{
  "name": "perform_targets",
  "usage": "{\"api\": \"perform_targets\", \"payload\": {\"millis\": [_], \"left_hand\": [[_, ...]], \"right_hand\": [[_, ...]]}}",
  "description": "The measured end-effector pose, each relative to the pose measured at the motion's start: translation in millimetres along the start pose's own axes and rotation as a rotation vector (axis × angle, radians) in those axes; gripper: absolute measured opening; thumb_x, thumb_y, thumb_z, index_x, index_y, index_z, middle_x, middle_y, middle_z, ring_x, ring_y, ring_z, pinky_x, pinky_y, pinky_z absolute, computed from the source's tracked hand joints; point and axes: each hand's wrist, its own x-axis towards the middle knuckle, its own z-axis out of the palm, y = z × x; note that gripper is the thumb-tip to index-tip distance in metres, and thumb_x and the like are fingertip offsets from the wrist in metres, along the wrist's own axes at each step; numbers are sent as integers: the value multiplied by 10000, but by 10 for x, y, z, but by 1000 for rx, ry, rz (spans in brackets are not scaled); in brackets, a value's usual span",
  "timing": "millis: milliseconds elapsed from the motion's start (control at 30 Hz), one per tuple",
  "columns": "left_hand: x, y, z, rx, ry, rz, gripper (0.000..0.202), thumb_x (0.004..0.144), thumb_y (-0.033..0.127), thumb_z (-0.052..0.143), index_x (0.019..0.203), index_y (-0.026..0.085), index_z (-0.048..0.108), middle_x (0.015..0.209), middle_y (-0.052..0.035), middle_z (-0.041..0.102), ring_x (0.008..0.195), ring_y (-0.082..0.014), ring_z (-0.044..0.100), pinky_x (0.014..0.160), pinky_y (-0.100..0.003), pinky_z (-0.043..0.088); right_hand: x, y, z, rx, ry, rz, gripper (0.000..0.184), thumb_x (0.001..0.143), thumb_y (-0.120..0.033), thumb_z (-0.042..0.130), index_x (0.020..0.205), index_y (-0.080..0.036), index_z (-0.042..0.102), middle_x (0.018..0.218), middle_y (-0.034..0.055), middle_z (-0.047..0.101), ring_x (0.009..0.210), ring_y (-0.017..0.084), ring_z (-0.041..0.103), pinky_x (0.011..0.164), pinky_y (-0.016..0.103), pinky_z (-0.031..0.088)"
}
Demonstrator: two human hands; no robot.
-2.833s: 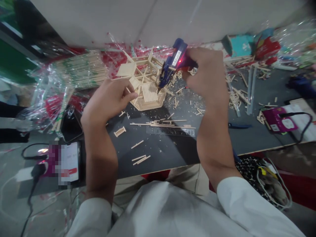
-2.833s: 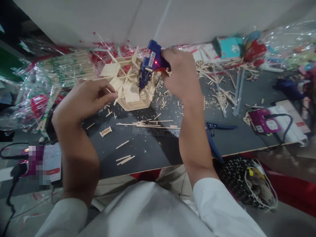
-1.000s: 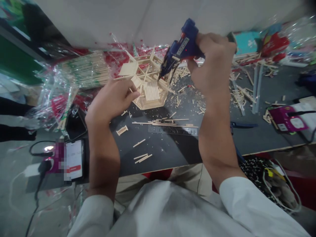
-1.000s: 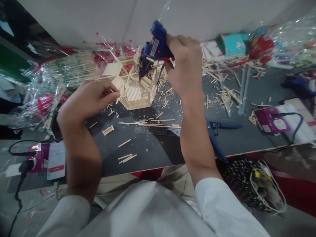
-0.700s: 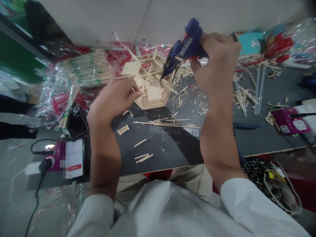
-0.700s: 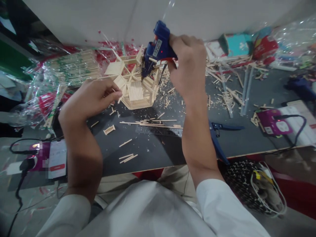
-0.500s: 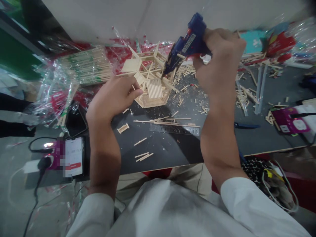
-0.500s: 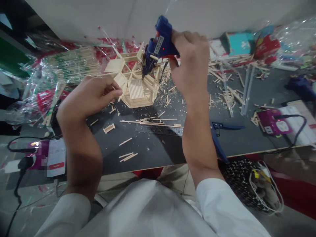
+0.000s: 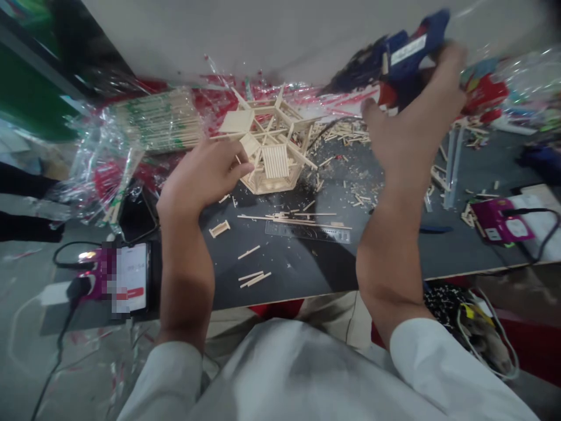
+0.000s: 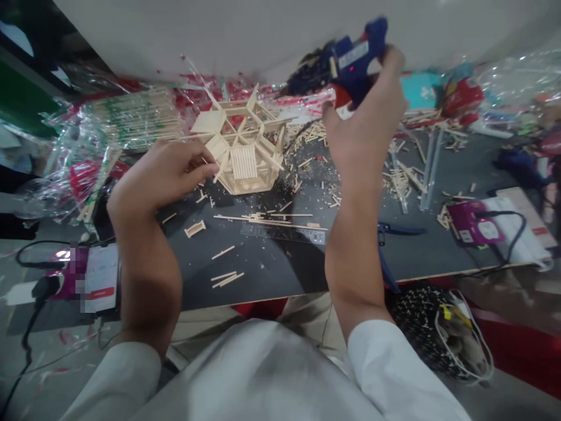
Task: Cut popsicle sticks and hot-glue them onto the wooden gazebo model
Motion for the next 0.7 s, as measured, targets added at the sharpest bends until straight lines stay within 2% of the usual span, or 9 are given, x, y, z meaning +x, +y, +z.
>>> {"api": "perform_targets", "payload": {"millis": [67,133,233,367,433,533,633,700], "left_hand": [[-16,7,-12,-1,-8,-6,247,966,432,527,990,255,697,962,-20,758,974,-220,642,869,-362,460],[-31,12,-21,4,-2,-8,249,968,430,519,979,249,691,949,-32,751,970,-230,642,851,-364,459],[-44,15,-29,8,8,3,262,973,424,501,977,237,685,917,-42,731,927,-232,646,831,-374,460],[-43,4,-29,13,20,19,255,964,409,502,965,232,685,906,-42,717,889,-222,653,823,-378,463],[-36,-4,-26,2,15,21,249,964,421,505,964,247,683,909,-30,719,892,-216,655,834,-376,466],[-28,-11,-22,-6,28,-1,217,950,411,524,928,258,676,886,-32,721,868,-222,665,816,-381,467],[-32,-9,-26,-8,35,3,205,950,400,531,920,255,674,888,-45,726,872,-232,675,811,-384,469],[-38,-5,-33,-18,29,23,214,964,406,525,948,252,673,913,-50,733,894,-233,678,825,-385,473]], "right_hand": [[-13,93,-4,18,13,165,665,814,-116,720,1372,-95,358,1159,179,702,1006,217,687,926,368,502],[-61,181,1,-12,-6,284,682,792,-101,721,1361,-90,345,1093,170,716,997,231,699,915,380,486],[-210,333,58,-70,-73,341,697,803,-159,739,1372,-99,341,1109,216,713,1023,293,701,893,415,468],[-492,540,247,-135,-204,409,648,803,-265,775,1332,-128,427,1115,258,703,985,354,691,863,449,471],[-619,613,347,-149,-304,391,598,770,-293,806,1260,-141,500,1094,243,700,989,372,687,864,469,488],[-768,630,407,-188,-393,269,419,763,-332,798,1090,-157,603,1070,207,684,1079,403,659,940,530,491],[-927,458,311,-171,-397,178,243,822,-372,737,933,-172,656,1030,180,665,1052,387,645,954,549,487],[-1084,224,217,-43,-448,100,188,864,-370,705,905,-188,680,994,147,664,949,331,654,899,504,510]]}}
